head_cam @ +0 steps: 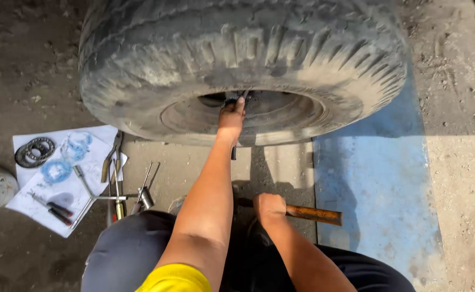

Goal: Using a hammer and punch to remove or install components within a truck wheel hub

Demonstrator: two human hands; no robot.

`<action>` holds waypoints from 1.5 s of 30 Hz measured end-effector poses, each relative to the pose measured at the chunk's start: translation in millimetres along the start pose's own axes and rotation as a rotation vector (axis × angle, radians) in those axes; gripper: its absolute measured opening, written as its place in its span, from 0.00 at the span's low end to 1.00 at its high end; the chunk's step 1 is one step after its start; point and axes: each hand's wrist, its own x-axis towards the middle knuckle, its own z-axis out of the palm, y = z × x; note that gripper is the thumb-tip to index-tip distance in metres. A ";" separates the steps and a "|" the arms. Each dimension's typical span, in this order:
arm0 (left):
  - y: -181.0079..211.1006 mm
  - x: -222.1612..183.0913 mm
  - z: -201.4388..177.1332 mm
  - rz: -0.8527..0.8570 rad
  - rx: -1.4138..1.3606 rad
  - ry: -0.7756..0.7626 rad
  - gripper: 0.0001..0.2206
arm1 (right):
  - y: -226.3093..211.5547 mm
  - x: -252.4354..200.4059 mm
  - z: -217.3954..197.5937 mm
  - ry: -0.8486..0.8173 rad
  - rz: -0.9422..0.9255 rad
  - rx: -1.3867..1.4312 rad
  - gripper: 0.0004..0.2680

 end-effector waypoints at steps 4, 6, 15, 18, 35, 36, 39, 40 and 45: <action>-6.5 18.0 6.8 0.116 0.008 -0.011 0.22 | 2.0 -27.0 -58.4 0.279 -0.156 0.096 0.09; -1.4 7.8 1.6 0.106 0.016 -0.002 0.22 | 4.3 -11.9 -40.4 0.015 -0.152 0.197 0.10; -3.3 4.3 15.2 0.126 0.022 0.091 0.21 | -2.2 199.8 152.8 1.135 -0.306 -1.528 0.10; -6.0 8.3 17.7 0.126 0.077 0.109 0.21 | -23.6 281.3 280.1 0.942 0.172 -1.058 0.03; 10.7 -12.1 18.6 0.052 -0.031 0.092 0.20 | 30.5 -33.8 -97.8 0.024 -0.174 0.160 0.09; 11.6 -13.6 22.6 0.094 -0.055 0.074 0.20 | 20.0 -29.4 -62.6 0.074 -0.161 0.157 0.09; 11.7 -3.6 29.1 0.043 -0.032 0.093 0.22 | 18.4 -32.9 -20.9 0.460 -0.248 -0.346 0.12; 3.0 -0.5 24.5 0.064 0.014 0.092 0.23 | 11.5 -50.5 -43.0 0.241 -0.063 0.118 0.15; 18.5 16.1 18.5 0.102 0.033 0.053 0.23 | 33.0 -12.5 -139.4 0.088 0.034 0.455 0.16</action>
